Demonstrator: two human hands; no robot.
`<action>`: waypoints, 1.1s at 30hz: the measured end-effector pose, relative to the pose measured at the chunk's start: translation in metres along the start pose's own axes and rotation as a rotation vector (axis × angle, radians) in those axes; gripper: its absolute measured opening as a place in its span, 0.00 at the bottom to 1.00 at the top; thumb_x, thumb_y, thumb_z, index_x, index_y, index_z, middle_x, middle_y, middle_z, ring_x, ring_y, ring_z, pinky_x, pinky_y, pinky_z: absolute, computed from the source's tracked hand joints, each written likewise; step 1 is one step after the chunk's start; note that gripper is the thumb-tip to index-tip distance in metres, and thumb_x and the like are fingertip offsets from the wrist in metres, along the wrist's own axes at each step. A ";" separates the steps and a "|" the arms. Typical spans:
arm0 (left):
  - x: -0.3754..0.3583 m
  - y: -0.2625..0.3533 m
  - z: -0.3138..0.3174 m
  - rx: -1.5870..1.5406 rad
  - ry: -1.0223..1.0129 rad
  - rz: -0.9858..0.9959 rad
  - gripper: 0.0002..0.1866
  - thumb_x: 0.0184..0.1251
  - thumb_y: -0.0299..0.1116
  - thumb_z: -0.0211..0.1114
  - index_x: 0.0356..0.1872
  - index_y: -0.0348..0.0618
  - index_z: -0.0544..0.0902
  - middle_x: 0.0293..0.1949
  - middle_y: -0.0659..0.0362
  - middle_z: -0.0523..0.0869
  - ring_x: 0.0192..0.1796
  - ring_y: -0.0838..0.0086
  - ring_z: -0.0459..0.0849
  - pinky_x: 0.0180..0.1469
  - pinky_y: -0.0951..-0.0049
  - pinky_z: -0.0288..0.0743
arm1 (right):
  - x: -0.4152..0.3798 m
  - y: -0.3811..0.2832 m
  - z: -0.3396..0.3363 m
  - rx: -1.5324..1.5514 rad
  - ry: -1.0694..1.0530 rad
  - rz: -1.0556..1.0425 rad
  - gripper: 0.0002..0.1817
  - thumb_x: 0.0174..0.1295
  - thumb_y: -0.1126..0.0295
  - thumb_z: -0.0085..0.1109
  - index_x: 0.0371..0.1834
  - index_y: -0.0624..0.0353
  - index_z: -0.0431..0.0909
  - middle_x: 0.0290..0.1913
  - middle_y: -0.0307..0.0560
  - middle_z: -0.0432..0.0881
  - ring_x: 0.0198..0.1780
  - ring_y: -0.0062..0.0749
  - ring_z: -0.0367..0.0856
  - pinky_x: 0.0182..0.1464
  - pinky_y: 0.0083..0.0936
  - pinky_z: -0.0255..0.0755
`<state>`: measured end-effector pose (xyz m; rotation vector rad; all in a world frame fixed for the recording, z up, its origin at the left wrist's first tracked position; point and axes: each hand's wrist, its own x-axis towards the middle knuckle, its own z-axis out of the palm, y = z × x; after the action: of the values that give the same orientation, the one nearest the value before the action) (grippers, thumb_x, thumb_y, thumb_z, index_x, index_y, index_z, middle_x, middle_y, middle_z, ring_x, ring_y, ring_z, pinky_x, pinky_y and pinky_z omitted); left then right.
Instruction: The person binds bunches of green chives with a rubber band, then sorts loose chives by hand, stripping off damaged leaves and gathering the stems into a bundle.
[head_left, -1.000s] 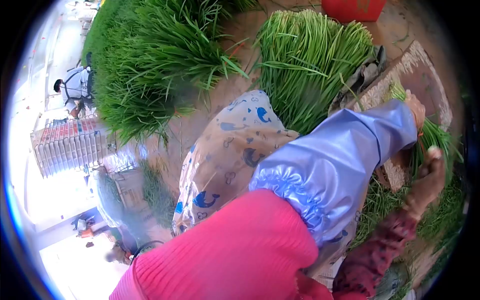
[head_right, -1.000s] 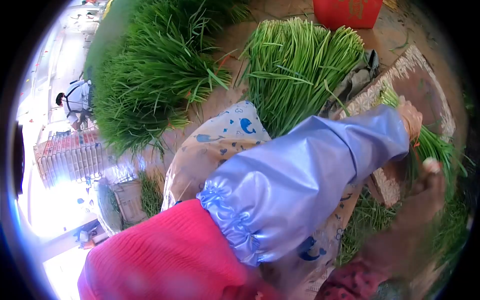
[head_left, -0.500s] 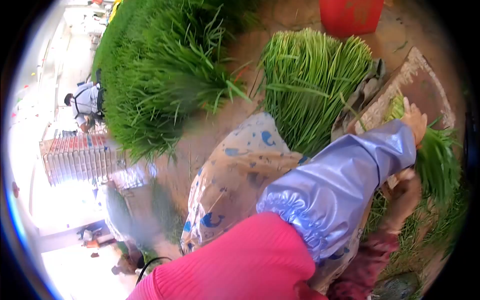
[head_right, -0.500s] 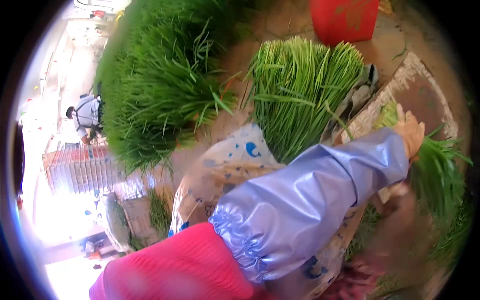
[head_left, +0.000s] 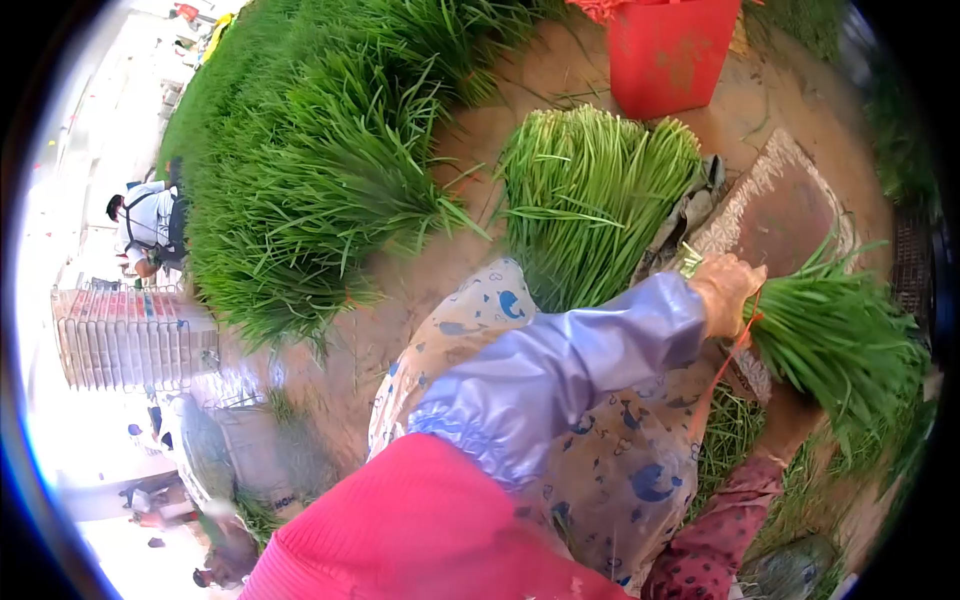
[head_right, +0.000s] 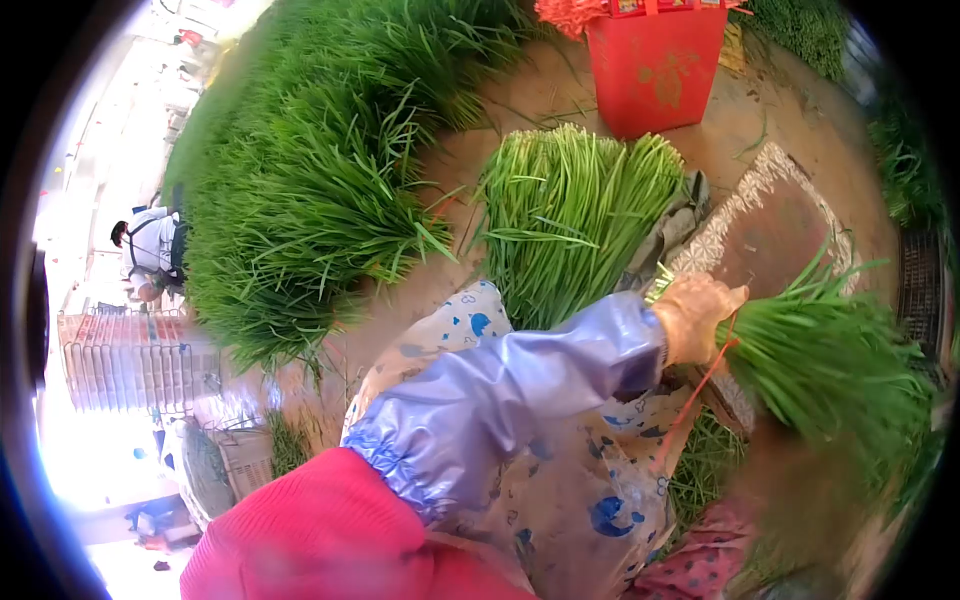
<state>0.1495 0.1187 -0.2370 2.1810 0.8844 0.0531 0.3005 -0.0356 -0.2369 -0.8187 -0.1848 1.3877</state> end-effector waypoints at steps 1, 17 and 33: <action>-0.008 -0.004 -0.007 -0.022 -0.022 0.037 0.53 0.32 0.46 0.83 0.64 0.37 0.68 0.54 0.48 0.79 0.62 0.55 0.73 0.64 0.54 0.63 | 0.008 -0.008 0.013 -0.103 0.012 -0.054 0.21 0.70 0.62 0.49 0.61 0.63 0.70 0.59 0.57 0.75 0.60 0.46 0.75 0.62 0.38 0.70; -0.089 -0.097 -0.272 -0.446 1.008 0.040 0.33 0.45 0.33 0.79 0.52 0.38 0.71 0.46 0.50 0.80 0.48 0.61 0.78 0.46 0.58 0.79 | 0.166 0.044 0.364 -1.891 -0.716 -1.005 0.25 0.65 0.58 0.55 0.62 0.58 0.72 0.63 0.54 0.73 0.63 0.48 0.72 0.65 0.40 0.66; -0.113 -0.445 -0.302 -0.235 1.161 -0.823 0.27 0.70 0.55 0.54 0.65 0.57 0.70 0.64 0.58 0.71 0.67 0.61 0.67 0.67 0.50 0.60 | 0.146 0.077 0.183 -1.444 -0.286 0.061 0.20 0.61 0.78 0.53 0.58 0.63 0.75 0.56 0.47 0.80 0.59 0.29 0.76 0.63 0.26 0.67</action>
<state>-0.2841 0.4509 -0.2971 1.2818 2.1892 1.0133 0.1671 0.1688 -0.2021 -1.7670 -1.5017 1.2911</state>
